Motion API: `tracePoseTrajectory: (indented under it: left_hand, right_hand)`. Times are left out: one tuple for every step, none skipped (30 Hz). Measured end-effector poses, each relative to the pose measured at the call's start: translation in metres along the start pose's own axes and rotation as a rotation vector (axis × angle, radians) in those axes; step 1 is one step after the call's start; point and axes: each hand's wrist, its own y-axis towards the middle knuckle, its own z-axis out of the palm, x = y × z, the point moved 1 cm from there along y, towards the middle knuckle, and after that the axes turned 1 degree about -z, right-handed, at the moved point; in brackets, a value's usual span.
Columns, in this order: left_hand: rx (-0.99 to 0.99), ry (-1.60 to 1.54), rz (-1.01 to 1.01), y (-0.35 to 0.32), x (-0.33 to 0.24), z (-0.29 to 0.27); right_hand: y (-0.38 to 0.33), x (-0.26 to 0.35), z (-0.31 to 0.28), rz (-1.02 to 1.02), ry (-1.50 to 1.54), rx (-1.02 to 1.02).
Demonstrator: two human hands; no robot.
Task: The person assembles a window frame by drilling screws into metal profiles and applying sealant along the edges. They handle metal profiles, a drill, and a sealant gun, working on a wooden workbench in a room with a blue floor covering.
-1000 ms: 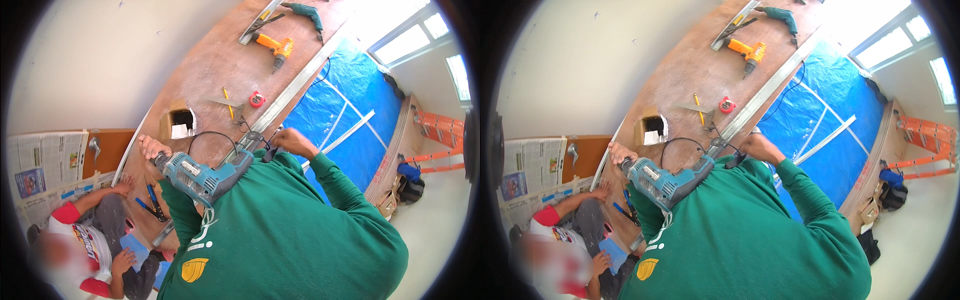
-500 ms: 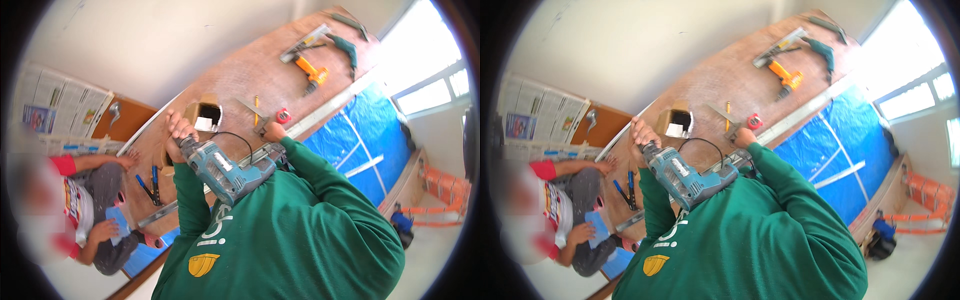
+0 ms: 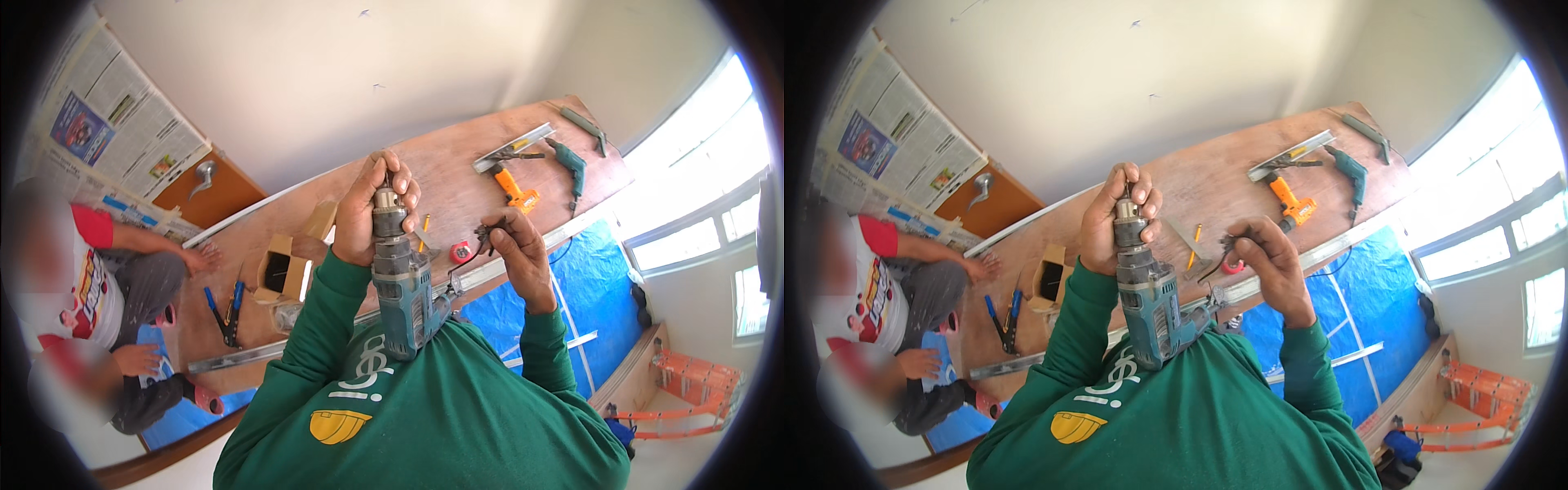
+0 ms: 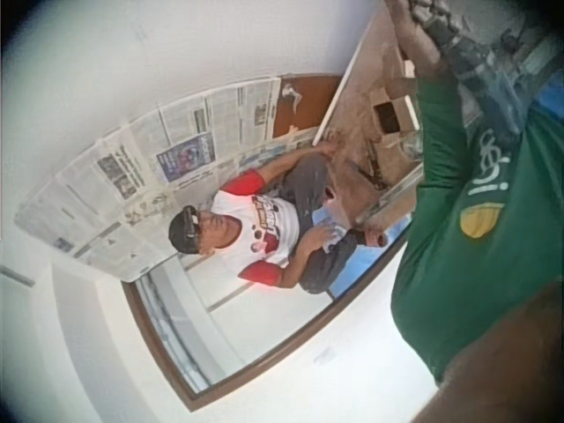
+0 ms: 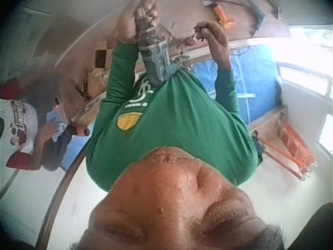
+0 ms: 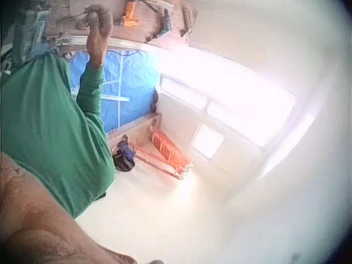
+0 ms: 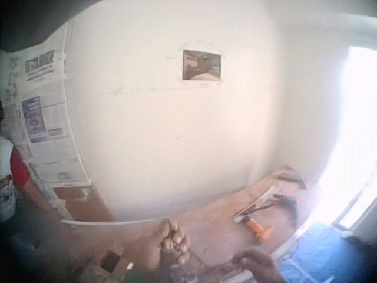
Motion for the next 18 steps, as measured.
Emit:
tracePoseTrajectory:
  left_hand:
    - [-0.018, 0.000, -0.013, 0.004, 0.004, 0.005]
    - [-0.037, 0.002, -0.028, 0.006, 0.010, 0.010]
    - [-0.059, 0.005, -0.043, 0.008, 0.014, 0.014]
    - [-0.034, 0.054, -0.054, 0.009, 0.016, 0.016]
    - [-0.013, 0.104, -0.060, 0.011, 0.017, 0.016]
    - [0.007, 0.155, -0.063, 0.012, 0.018, 0.017]
    - [0.015, 0.154, -0.078, 0.013, 0.018, 0.017]
    - [0.021, 0.152, -0.090, 0.014, 0.017, 0.018]
    - [0.026, 0.152, -0.100, 0.014, 0.016, 0.019]
    - [0.026, 0.147, -0.094, 0.013, 0.015, 0.020]
    - [0.024, 0.143, -0.087, 0.014, 0.015, 0.022]
    - [0.023, 0.139, -0.078, 0.013, 0.015, 0.024]
    - [0.011, 0.136, -0.082, 0.013, 0.014, 0.026]
    - [-0.001, 0.133, -0.085, 0.012, 0.013, 0.027]
    - [-0.012, 0.129, -0.088, 0.011, 0.012, 0.028]
    - [-0.026, 0.144, -0.078, 0.010, 0.011, 0.028]
    - [-0.040, 0.159, -0.068, 0.011, 0.010, 0.028]
    - [-0.053, 0.174, -0.059, 0.011, 0.010, 0.028]
  right_hand:
    - [0.004, 0.022, 0.012, -0.076, -0.052, 0.032]
    - [0.007, 0.039, 0.022, -0.114, -0.131, 0.018]
    - [0.010, 0.054, 0.032, -0.150, -0.209, 0.005]
    - [0.013, 0.065, 0.039, -0.186, -0.290, -0.009]
    - [0.017, 0.071, 0.042, -0.248, -0.380, 0.016]
    - [0.021, 0.076, 0.044, -0.309, -0.469, 0.043]
    - [0.024, 0.079, 0.047, -0.369, -0.556, 0.080]
    - [0.026, 0.082, 0.050, -0.379, -0.585, 0.108]
    - [0.027, 0.082, 0.051, -0.378, -0.601, 0.105]
    - [0.028, 0.082, 0.052, -0.376, -0.616, 0.102]
    - [0.029, 0.082, 0.053, -0.375, -0.631, 0.101]
    - [0.031, 0.081, 0.056, -0.389, -0.642, 0.108]
    - [0.035, 0.080, 0.058, -0.407, -0.653, 0.114]
    - [0.037, 0.079, 0.059, -0.425, -0.664, 0.120]
    - [0.038, 0.080, 0.061, -0.421, -0.715, 0.130]
    - [0.039, 0.081, 0.062, -0.415, -0.766, 0.141]
    - [0.039, 0.082, 0.064, -0.410, -0.818, 0.152]
    - [0.042, 0.084, 0.065, -0.476, -0.872, 0.186]
